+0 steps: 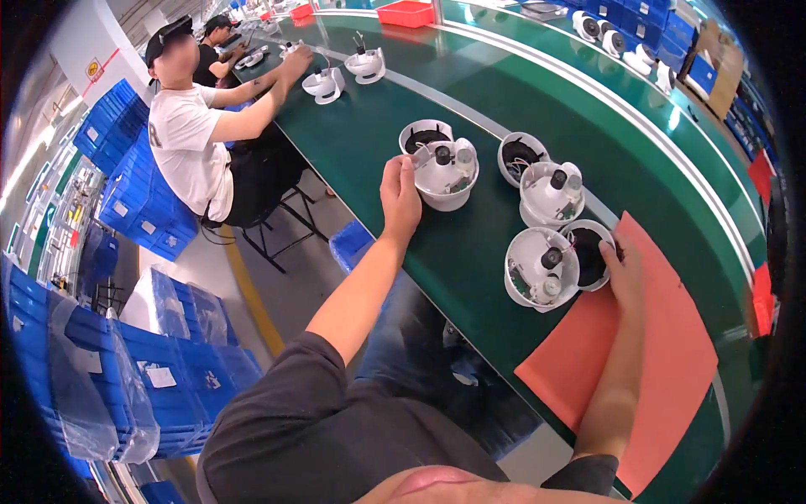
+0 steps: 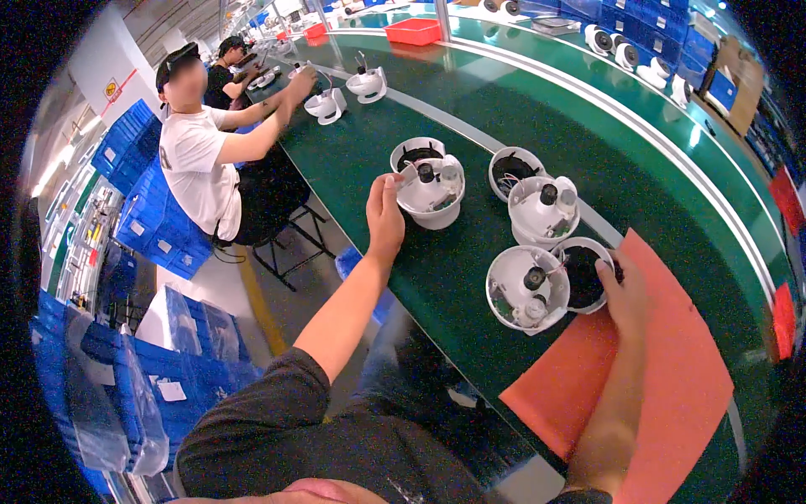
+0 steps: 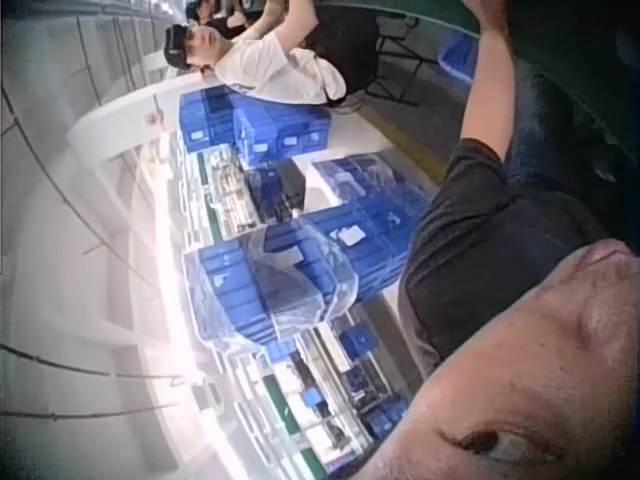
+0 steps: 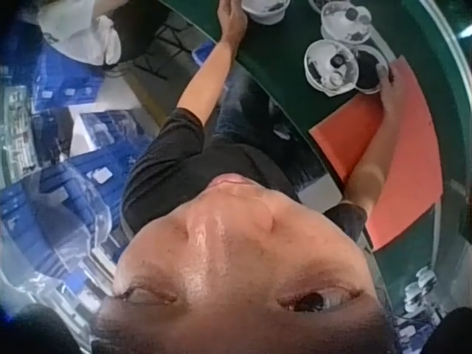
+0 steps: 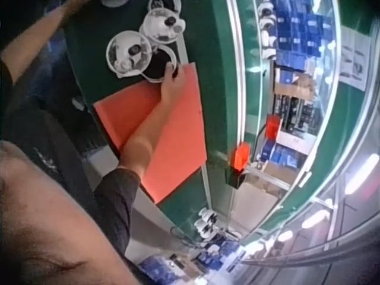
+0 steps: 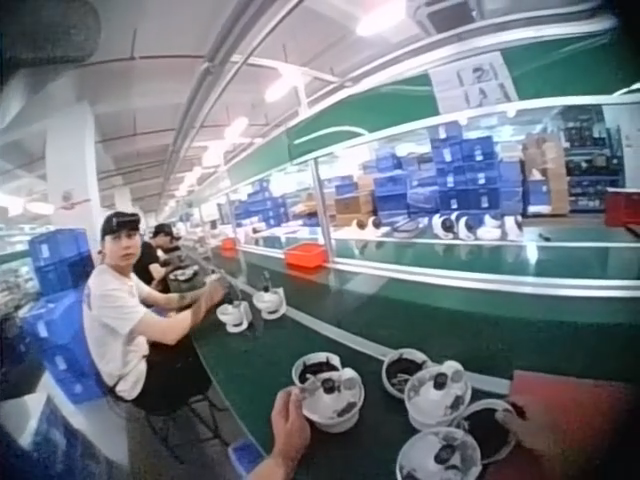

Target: Assembling housing components for security cameras on a production line.

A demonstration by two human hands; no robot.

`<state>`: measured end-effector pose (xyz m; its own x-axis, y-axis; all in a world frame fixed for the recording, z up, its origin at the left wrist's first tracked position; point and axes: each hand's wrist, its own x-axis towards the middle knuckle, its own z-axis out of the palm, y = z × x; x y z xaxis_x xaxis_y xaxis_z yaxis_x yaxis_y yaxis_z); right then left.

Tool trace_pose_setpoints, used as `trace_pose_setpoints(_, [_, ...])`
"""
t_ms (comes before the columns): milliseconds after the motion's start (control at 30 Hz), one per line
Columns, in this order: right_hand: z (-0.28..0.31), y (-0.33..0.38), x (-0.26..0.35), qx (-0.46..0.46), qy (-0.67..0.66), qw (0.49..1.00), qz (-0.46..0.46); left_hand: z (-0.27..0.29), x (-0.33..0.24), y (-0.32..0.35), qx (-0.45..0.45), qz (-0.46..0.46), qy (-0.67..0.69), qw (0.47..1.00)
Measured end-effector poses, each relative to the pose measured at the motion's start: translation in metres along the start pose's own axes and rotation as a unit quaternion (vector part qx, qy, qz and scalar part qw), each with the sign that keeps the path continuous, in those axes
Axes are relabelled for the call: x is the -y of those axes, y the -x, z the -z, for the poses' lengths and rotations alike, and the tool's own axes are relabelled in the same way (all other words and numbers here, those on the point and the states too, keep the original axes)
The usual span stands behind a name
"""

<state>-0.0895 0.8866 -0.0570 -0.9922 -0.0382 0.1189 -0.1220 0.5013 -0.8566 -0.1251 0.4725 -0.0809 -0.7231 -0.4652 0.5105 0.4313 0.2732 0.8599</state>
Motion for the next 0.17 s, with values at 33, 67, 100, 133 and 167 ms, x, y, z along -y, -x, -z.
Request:
trace_pose_setpoints(33, [0.000,0.001,-0.002,-0.008,-0.002,1.000,-0.004,-0.001,-0.002,0.001,0.001,0.001,-0.004,1.000])
trace_pose_setpoints(67, [-0.001,0.000,-0.001,-0.014,-0.005,1.000,-0.006,-0.001,-0.001,0.000,0.004,-0.002,0.007,1.000])
trace_pose_setpoints(100, [-0.001,0.001,0.001,-0.014,-0.006,1.000,-0.006,0.000,0.000,0.000,0.004,-0.003,0.007,1.000])
trace_pose_setpoints(133, [-0.002,0.001,0.004,-0.011,0.005,1.000,-0.006,0.001,0.001,0.000,0.001,-0.003,-0.002,1.000])
trace_pose_setpoints(167, [0.000,0.004,0.011,-0.010,0.019,1.000,-0.008,0.000,0.000,0.000,0.000,-0.001,-0.007,1.000])
